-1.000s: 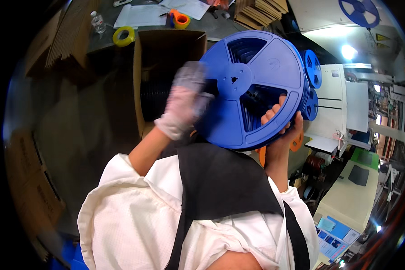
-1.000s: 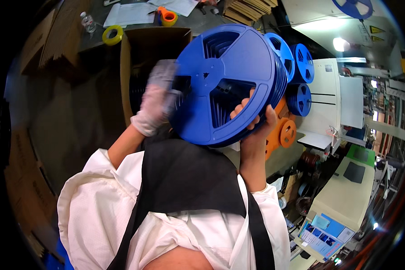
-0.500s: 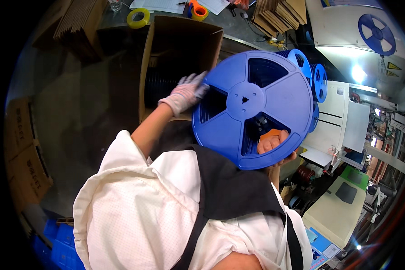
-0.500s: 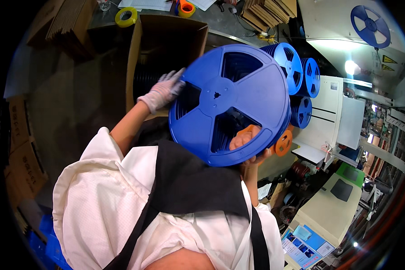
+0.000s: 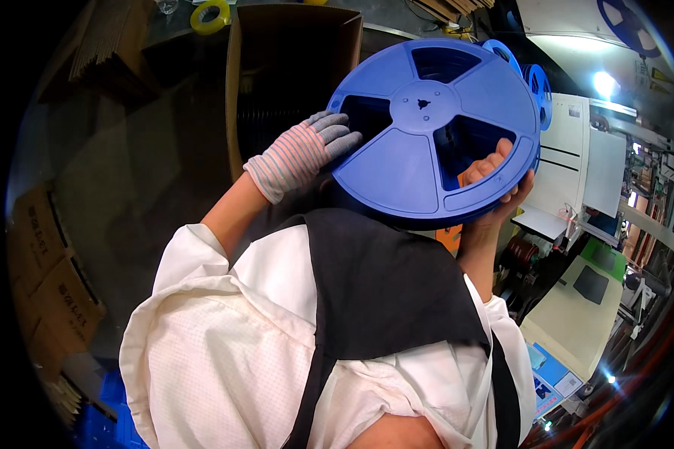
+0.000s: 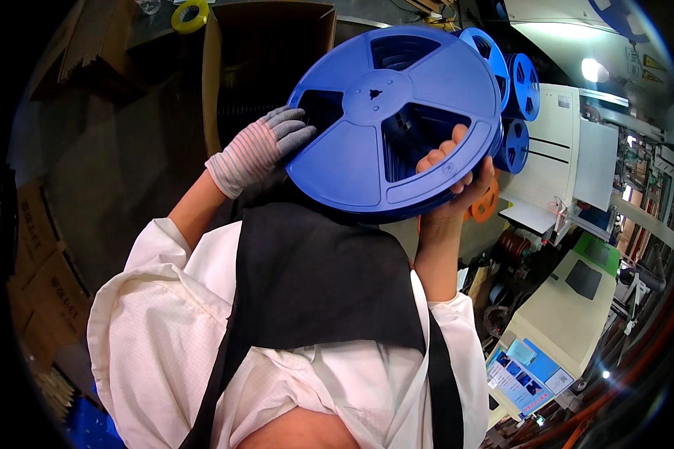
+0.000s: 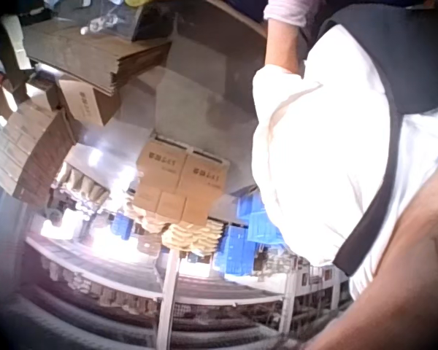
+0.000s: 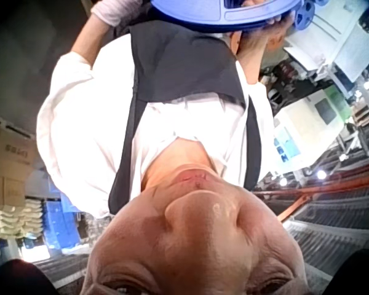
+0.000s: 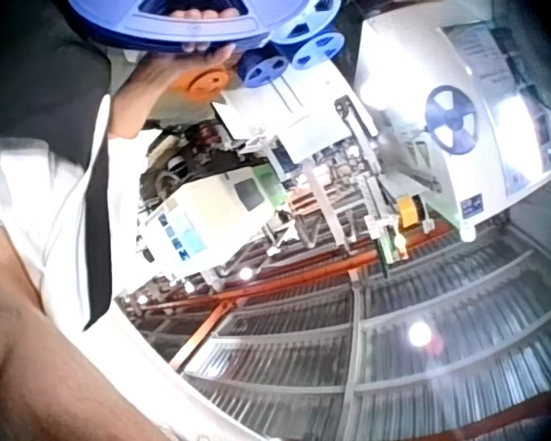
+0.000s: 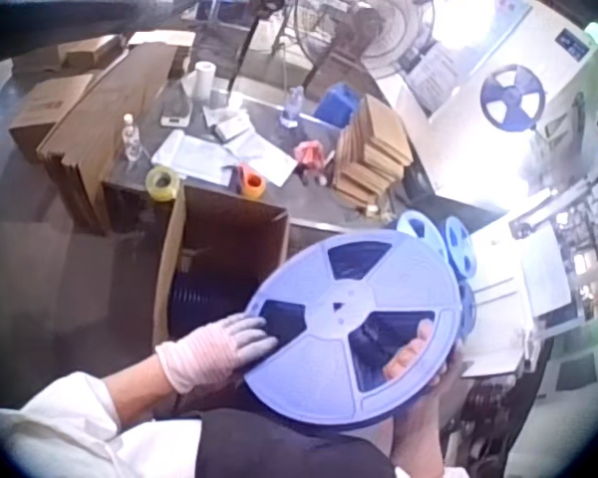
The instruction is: The person repeatedly picks up blue plastic spools from a stack and places them into a cardboard box. They handle the spools one at a time, rotating them slightly before placing them inside the box.
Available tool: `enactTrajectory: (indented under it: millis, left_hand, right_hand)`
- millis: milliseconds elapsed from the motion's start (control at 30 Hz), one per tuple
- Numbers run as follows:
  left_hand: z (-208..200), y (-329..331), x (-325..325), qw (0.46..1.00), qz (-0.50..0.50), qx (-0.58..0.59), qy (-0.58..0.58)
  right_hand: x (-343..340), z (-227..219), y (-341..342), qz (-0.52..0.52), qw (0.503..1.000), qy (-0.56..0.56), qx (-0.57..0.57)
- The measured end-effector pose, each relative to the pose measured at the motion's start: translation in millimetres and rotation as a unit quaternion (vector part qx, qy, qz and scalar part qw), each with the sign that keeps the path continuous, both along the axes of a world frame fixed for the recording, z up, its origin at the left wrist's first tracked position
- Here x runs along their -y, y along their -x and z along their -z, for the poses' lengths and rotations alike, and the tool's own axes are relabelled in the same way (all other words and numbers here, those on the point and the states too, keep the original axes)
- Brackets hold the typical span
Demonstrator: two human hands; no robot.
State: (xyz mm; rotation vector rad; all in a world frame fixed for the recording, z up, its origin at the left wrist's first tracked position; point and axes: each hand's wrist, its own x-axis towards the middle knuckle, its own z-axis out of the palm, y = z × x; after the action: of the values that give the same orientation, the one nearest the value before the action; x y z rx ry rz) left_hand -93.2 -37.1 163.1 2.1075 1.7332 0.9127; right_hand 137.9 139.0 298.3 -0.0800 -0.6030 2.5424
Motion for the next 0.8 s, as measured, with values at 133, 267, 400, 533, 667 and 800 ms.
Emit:
enactTrajectory:
  millis: [133,267,400,533,667,800]
  left_hand:
    - [2.0,0.2,8.2,0.999,0.047,0.009,0.013]
    - [-4.4,9.7,35.1,0.970,-0.029,0.220,0.104]
    - [-12.3,0.1,64.3,0.741,-0.098,0.656,0.107]
    - [-17.1,-1.6,82.5,0.552,-0.167,0.812,0.093]
    - [-1.8,-6.9,86.9,0.490,-0.174,0.851,0.078]
    - [10.8,-11.0,80.8,0.458,-0.165,0.872,0.053]
  right_hand:
    - [-14.3,-12.9,-7.1,0.123,0.953,-0.096,0.261]
    - [-22.8,-23.2,5.4,0.109,0.934,-0.070,0.334]
    - [-37.2,-6.2,-21.4,0.078,0.960,0.081,0.256]
    - [-28.2,4.4,-51.9,0.106,0.953,0.116,0.260]
    - [-20.7,6.9,-64.7,0.127,0.946,0.106,0.278]
    - [-21.7,13.3,-71.3,0.132,0.946,0.100,0.277]
